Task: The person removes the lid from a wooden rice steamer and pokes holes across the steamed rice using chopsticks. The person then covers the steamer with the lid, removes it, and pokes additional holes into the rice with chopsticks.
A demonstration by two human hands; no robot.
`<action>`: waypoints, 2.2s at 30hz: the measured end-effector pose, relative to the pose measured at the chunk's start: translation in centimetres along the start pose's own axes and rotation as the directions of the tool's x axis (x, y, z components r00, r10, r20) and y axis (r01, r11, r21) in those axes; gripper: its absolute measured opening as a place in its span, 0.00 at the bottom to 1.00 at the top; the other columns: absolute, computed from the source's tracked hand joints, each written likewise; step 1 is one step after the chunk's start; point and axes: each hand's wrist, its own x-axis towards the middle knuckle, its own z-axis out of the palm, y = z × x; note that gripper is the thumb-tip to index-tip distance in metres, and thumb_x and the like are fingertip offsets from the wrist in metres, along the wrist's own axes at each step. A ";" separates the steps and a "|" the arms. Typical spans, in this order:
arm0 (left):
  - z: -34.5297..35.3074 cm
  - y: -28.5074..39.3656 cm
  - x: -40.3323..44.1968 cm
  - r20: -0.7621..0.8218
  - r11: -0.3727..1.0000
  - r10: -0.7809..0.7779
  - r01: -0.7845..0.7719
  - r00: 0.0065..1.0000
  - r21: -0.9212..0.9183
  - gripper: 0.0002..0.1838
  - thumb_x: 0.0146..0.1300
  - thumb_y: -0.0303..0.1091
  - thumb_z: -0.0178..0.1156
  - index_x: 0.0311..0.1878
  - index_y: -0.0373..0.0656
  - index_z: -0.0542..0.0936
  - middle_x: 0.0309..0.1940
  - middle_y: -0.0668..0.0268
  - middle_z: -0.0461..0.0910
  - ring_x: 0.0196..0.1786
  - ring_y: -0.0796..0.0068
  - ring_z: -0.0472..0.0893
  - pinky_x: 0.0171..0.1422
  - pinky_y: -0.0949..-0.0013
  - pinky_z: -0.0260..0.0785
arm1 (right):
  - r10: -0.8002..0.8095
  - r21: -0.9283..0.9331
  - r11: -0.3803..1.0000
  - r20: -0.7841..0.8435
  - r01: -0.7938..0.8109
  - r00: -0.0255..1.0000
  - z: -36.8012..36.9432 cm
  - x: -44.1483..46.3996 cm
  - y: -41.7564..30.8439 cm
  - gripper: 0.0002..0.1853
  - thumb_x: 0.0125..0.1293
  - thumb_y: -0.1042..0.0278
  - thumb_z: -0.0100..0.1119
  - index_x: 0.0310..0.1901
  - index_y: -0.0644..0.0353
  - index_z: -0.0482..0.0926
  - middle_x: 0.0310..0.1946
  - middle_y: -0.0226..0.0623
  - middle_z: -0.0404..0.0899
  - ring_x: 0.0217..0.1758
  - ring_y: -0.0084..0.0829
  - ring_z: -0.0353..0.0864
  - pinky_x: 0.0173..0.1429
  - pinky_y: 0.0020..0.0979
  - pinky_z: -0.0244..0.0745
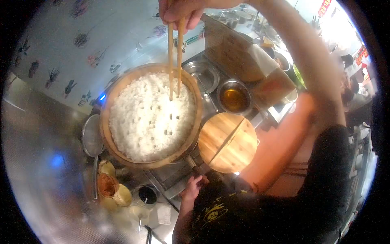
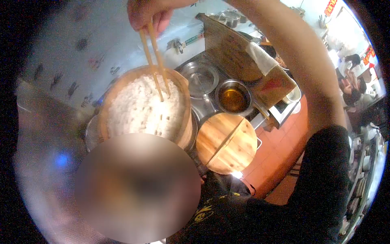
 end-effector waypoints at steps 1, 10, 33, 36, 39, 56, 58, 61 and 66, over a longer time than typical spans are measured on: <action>0.0 -0.1 0.0 -0.034 1.000 -0.001 0.001 0.999 -0.010 0.08 0.62 0.30 0.58 0.44 0.42 0.78 0.36 0.65 0.82 0.38 0.69 0.82 0.45 0.66 0.74 | -0.034 0.036 0.999 -0.002 0.034 0.999 0.3 -0.6 -0.4 0.12 0.65 0.67 0.58 0.35 0.71 0.83 0.31 0.43 0.84 0.34 0.27 0.86 0.41 0.24 0.82; -0.3 -1.1 0.6 -0.085 0.999 -0.003 -0.001 0.996 -0.043 0.10 0.63 0.31 0.58 0.47 0.45 0.77 0.37 0.68 0.82 0.39 0.72 0.82 0.43 0.68 0.74 | 0.067 -0.227 0.973 0.090 -0.045 0.994 8.7 4.3 7.7 0.15 0.65 0.57 0.59 0.40 0.62 0.81 0.28 0.37 0.82 0.32 0.28 0.83 0.38 0.29 0.79; 0.6 0.0 -0.4 -0.096 0.999 0.054 -0.055 0.994 0.000 0.14 0.61 0.36 0.60 0.48 0.44 0.75 0.39 0.68 0.80 0.40 0.71 0.80 0.46 0.65 0.73 | 0.419 -0.528 0.838 0.466 -0.136 0.779 13.6 11.3 9.7 0.06 0.49 0.74 0.58 0.26 0.65 0.82 0.27 0.48 0.82 0.32 0.42 0.82 0.39 0.41 0.79; 0.2 -0.5 -0.1 -0.100 0.997 0.075 -0.077 0.992 -0.018 0.13 0.61 0.35 0.60 0.48 0.44 0.75 0.38 0.69 0.80 0.39 0.72 0.80 0.45 0.66 0.73 | 0.248 -0.821 0.438 0.502 0.366 0.829 15.5 10.2 7.5 0.07 0.52 0.72 0.59 0.27 0.66 0.82 0.26 0.47 0.81 0.34 0.42 0.82 0.40 0.42 0.78; -0.2 -0.9 0.2 -0.076 0.994 0.103 -0.105 0.992 -0.017 0.12 0.61 0.34 0.60 0.47 0.45 0.76 0.38 0.69 0.80 0.39 0.73 0.80 0.44 0.66 0.73 | 0.128 -0.746 0.449 0.599 0.492 0.791 15.5 10.1 8.1 0.09 0.53 0.70 0.59 0.28 0.69 0.81 0.25 0.49 0.80 0.33 0.44 0.82 0.39 0.42 0.78; -0.4 -0.9 0.3 -0.103 1.000 0.003 -0.005 0.995 -0.012 0.16 0.61 0.34 0.60 0.53 0.47 0.75 0.43 0.71 0.78 0.45 0.74 0.77 0.45 0.67 0.68 | -0.016 -0.286 0.954 0.261 0.093 0.965 13.0 7.5 10.4 0.14 0.61 0.58 0.62 0.40 0.60 0.83 0.35 0.36 0.85 0.38 0.32 0.83 0.45 0.32 0.76; 0.1 -0.5 0.3 -0.142 1.000 -0.014 0.011 0.990 -0.021 0.16 0.61 0.35 0.60 0.52 0.47 0.76 0.43 0.71 0.78 0.45 0.74 0.77 0.45 0.67 0.68 | -0.045 -0.237 0.967 0.198 0.093 0.979 13.9 6.9 11.8 0.13 0.61 0.60 0.62 0.40 0.60 0.84 0.35 0.35 0.85 0.38 0.31 0.83 0.44 0.32 0.76; 0.5 -0.1 -0.1 -0.126 0.999 -0.022 0.018 0.992 -0.031 0.14 0.61 0.35 0.61 0.51 0.47 0.76 0.43 0.71 0.79 0.44 0.73 0.78 0.47 0.65 0.68 | -0.013 -0.224 0.973 0.189 0.056 0.982 14.5 6.8 12.7 0.12 0.60 0.59 0.63 0.39 0.58 0.84 0.36 0.36 0.85 0.37 0.31 0.83 0.45 0.31 0.75; -0.8 -1.2 0.7 -0.132 0.999 -0.033 0.032 0.991 -0.007 0.15 0.61 0.35 0.61 0.51 0.47 0.76 0.42 0.72 0.80 0.45 0.74 0.78 0.50 0.65 0.68 | -0.012 -0.228 0.970 0.300 0.084 0.954 14.3 6.9 13.2 0.14 0.61 0.56 0.62 0.40 0.57 0.84 0.35 0.37 0.85 0.39 0.32 0.82 0.47 0.32 0.75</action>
